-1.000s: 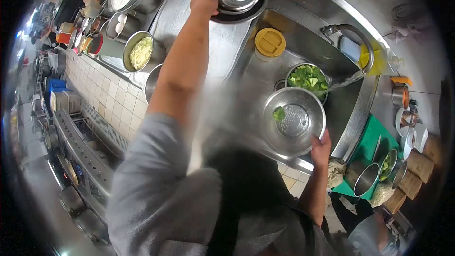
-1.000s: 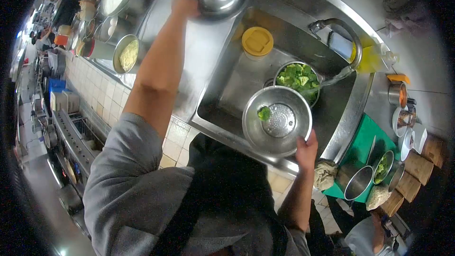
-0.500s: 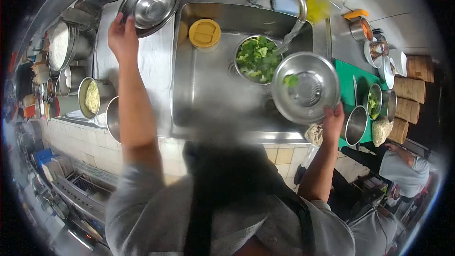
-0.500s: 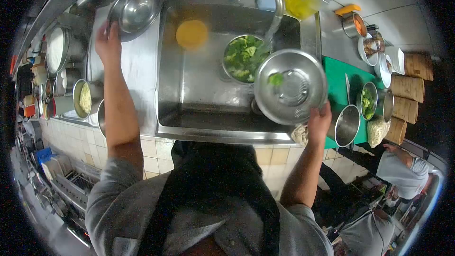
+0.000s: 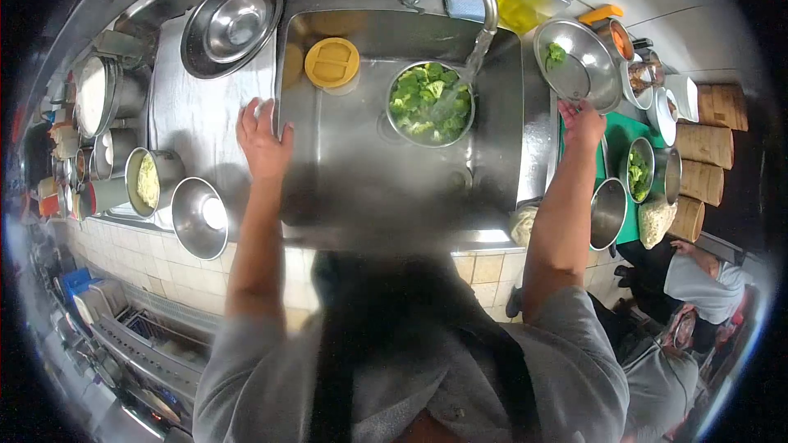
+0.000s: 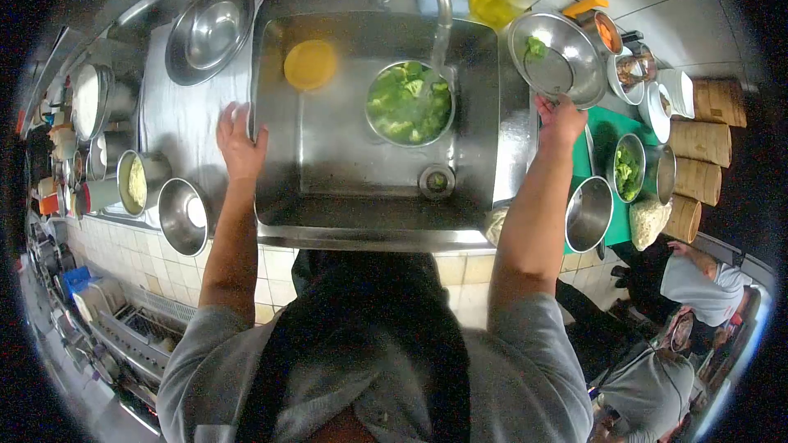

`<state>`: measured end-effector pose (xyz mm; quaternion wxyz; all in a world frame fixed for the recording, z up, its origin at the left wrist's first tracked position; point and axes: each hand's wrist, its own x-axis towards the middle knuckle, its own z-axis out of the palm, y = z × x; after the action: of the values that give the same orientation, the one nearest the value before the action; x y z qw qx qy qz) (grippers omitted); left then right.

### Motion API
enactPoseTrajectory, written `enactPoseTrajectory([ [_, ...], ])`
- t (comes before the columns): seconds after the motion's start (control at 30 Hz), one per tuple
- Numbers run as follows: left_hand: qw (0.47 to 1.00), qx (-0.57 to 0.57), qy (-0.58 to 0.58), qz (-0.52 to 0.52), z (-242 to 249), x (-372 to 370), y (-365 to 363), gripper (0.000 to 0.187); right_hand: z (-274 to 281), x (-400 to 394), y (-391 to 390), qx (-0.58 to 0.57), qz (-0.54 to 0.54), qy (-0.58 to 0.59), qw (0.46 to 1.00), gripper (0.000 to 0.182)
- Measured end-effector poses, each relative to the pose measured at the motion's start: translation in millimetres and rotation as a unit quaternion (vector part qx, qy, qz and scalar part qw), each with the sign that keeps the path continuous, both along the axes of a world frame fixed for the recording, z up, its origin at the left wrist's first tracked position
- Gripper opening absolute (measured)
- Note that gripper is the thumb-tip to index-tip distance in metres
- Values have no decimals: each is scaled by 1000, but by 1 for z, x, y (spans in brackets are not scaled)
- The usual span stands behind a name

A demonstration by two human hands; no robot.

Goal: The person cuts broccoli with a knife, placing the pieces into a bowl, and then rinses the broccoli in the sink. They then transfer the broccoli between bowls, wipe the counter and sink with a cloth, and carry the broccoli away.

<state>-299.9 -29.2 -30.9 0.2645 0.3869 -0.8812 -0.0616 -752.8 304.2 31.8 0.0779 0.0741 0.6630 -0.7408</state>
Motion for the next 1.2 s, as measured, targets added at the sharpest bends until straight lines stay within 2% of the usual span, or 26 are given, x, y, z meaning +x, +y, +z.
enactPoseTrajectory([
  [0.2,999,-19,-32,17,2,-3,2,54,-8,-21,10,-33,28,-61,997,40],
  [0.27,999,-18,-34,20,3,-5,4,54,14,0,0,12,-75,-61,995,51],
  [0.3,999,-18,-35,23,4,-6,5,53,10,7,4,15,-74,-64,995,51],
  [0.37,999,-15,-40,27,4,-6,5,53,-4,20,11,246,-135,99,955,71],
  [0.4,999,-14,-42,29,4,-7,5,52,-11,32,11,248,-131,97,955,71],
  [0.47,998,-7,-45,35,1,-8,4,52,-28,68,1,206,31,141,968,80],
  [0.53,998,-4,-50,43,-1,-6,3,52,-44,103,-30,287,186,141,929,80],
  [0.6,998,-9,-50,33,-3,-6,2,51,-81,119,-59,261,281,121,915,80],
  [0.67,998,-14,-55,40,-3,-5,2,50,-118,121,-82,402,341,179,831,89],
  [0.7,998,-11,-50,34,-4,-5,2,50,-135,123,-92,406,366,124,828,99],
  [0.73,998,-10,-46,29,-5,-6,0,49,-148,124,-101,447,397,95,796,106],
  [0.8,998,-13,-50,33,-6,-6,1,49,-175,136,-117,586,424,109,682,106],
  [0.83,998,-15,-51,34,-6,-6,0,49,-168,147,-128,583,429,107,681,106],
  [0.9,998,-11,-59,36,-5,-7,0,48,-153,167,-141,677,504,81,530,109],
  [1.0,997,-11,-68,38,-2,-8,3,48,-221,155,-142,641,557,45,527,103],
  [1.03,997,-17,-69,37,-1,-9,2,47,-258,159,-129,682,492,213,496,95],
  [1.07,997,-16,-72,39,0,-10,2,47,-268,153,-130,681,496,212,495,95],
  [1.13,997,-14,-65,38,2,-10,3,48,-273,146,-140,683,523,154,487,91],
  [1.17,997,-11,-67,38,0,-8,4,48,-265,142,-144,659,533,0,531,85],
  [1.2,997,-4,-68,38,0,-8,3,49,-262,146,-146,660,534,-1,529,85],
])
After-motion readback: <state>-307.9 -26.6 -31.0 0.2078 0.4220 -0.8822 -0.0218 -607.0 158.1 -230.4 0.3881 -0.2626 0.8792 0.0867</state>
